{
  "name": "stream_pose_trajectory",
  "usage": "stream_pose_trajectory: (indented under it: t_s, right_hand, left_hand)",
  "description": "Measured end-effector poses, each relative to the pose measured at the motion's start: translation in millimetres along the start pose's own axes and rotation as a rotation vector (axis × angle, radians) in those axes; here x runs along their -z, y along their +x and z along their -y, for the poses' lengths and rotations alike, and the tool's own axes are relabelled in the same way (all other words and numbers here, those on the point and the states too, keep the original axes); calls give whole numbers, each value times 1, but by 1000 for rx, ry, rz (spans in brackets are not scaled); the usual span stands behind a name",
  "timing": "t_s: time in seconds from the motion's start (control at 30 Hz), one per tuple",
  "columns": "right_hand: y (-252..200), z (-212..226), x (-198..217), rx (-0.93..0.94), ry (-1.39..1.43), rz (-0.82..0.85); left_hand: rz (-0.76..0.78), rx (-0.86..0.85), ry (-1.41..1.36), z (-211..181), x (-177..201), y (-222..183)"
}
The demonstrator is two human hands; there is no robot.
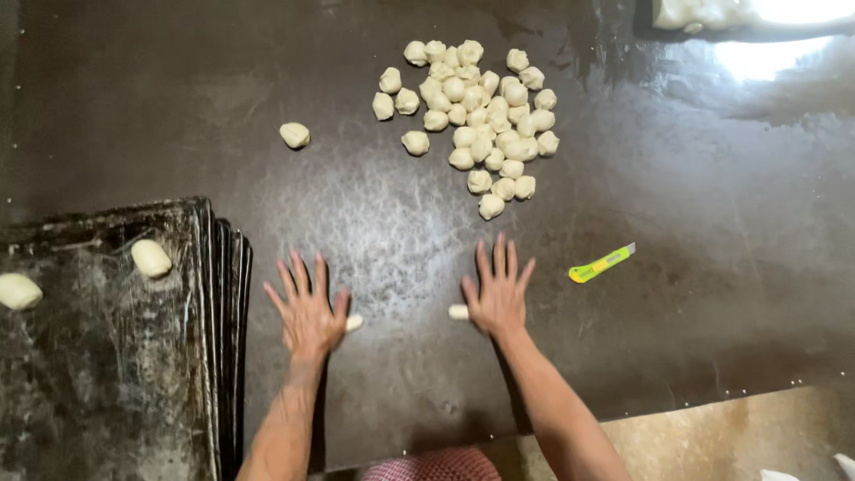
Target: The person shapes small pieces of dough into cylindrical rolls by hand on a table and places them onto a baking tray. The person also uses a small tool to brush a liquid onto the shaped dough rolls on the tray.
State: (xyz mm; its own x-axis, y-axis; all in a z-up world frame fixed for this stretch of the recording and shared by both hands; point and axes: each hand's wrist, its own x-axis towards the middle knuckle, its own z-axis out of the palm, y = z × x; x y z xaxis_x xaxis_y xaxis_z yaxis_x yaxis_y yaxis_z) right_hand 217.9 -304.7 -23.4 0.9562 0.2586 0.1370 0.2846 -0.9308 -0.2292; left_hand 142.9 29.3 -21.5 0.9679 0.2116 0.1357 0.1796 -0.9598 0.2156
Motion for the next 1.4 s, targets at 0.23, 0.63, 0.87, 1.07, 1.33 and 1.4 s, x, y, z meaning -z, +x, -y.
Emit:
stream_pose_trajectory:
  t_s: [0.23, 0.63, 0.87, 1.07, 1.33, 1.4]
  right_hand:
    - [-98, 23, 34, 126, 149, 98]
    - [-158, 48, 51, -167, 485, -40]
    - [-95, 44, 106, -61, 433, -210]
    - [-7, 68, 41, -56, 188, -634]
    - [-35, 60, -14, 16, 263, -66]
    - [-33, 54, -20, -213, 468, -130]
  left_hand:
    - [190, -134, -9, -28, 25, -117]
    - [-120, 100, -454, -22, 36, -161]
    - [-222, 227, -480, -34, 64, -103]
    - [-296, 193, -459, -57, 39, -30]
    - [60, -59, -203, -46, -2, -47]
    - [17, 181, -570, -38, -13, -48]
